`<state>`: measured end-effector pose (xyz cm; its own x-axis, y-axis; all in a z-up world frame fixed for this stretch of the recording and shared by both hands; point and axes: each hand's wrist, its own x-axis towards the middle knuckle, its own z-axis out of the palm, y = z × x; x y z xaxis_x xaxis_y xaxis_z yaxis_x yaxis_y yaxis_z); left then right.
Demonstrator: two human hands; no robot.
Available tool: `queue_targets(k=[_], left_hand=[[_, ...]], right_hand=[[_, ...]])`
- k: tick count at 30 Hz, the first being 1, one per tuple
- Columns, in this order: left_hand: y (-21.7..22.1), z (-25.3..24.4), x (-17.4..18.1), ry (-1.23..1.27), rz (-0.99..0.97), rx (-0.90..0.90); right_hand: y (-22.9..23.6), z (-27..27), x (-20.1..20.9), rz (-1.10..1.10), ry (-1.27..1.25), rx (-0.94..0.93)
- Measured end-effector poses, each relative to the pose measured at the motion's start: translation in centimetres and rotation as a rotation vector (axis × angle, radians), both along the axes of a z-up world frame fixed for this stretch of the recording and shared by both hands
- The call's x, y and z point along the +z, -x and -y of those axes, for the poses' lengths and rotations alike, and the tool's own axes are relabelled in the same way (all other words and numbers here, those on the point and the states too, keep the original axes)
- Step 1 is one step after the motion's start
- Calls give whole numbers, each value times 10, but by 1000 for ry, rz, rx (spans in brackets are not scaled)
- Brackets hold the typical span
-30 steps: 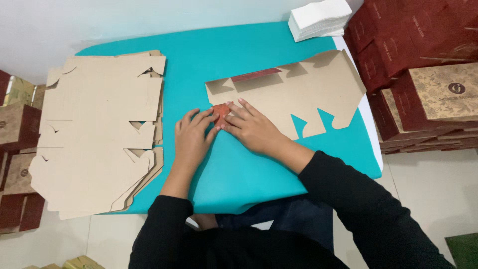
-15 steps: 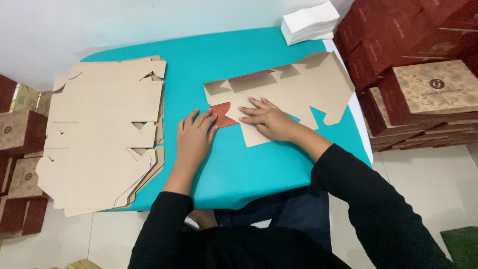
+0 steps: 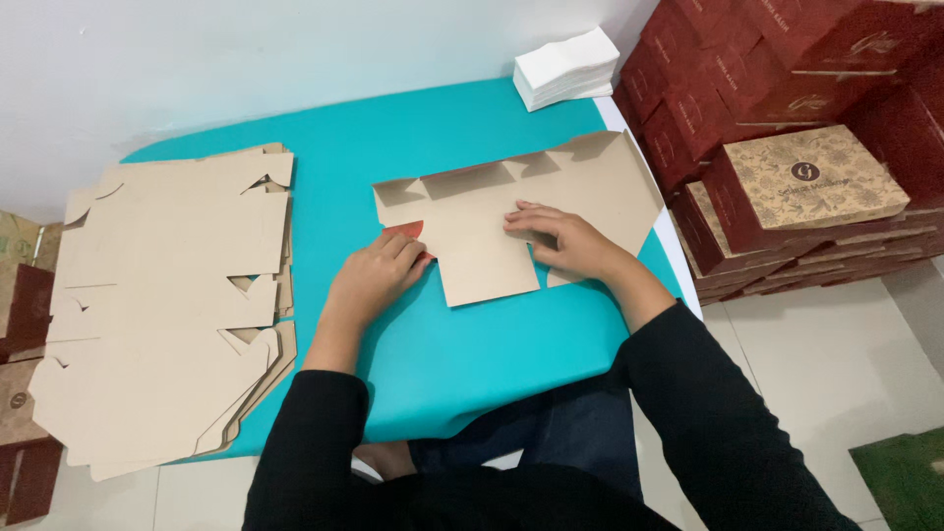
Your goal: The person folds a flat cardboard piece into a box shape, inserts a white tissue paper, and closes the lid. They then place the finished box on a stack of similar boxes.
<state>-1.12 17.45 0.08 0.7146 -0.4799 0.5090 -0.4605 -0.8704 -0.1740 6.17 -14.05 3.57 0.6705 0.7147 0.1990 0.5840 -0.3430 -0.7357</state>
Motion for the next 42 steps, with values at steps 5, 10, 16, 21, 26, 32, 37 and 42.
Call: queue_targets(k=[5, 10, 16, 21, 26, 32, 37, 42], left_hand=[[1, -5, -3, 35, 25, 1], [2, -9, 1, 46, -8, 14], [4, -11, 4, 55, 0, 38], [11, -8, 11, 112, -123, 60], [16, 7, 19, 74, -179, 48], [11, 14, 16, 243, -185, 40], [-1, 15, -5, 553, -220, 71], [-7, 17, -13, 643, -192, 134]], right_hand=[[7, -2, 11, 10, 124, 97], [12, -4, 18, 35, 170, 144], [24, -11, 28, 95, 294, 121], [22, -8, 25, 126, 129, 112], [20, -11, 16, 138, 69, 39], [3, -16, -7, 97, -7, -172], [-11, -30, -23, 96, -4, -336], [-25, -47, -21, 235, 262, -444]])
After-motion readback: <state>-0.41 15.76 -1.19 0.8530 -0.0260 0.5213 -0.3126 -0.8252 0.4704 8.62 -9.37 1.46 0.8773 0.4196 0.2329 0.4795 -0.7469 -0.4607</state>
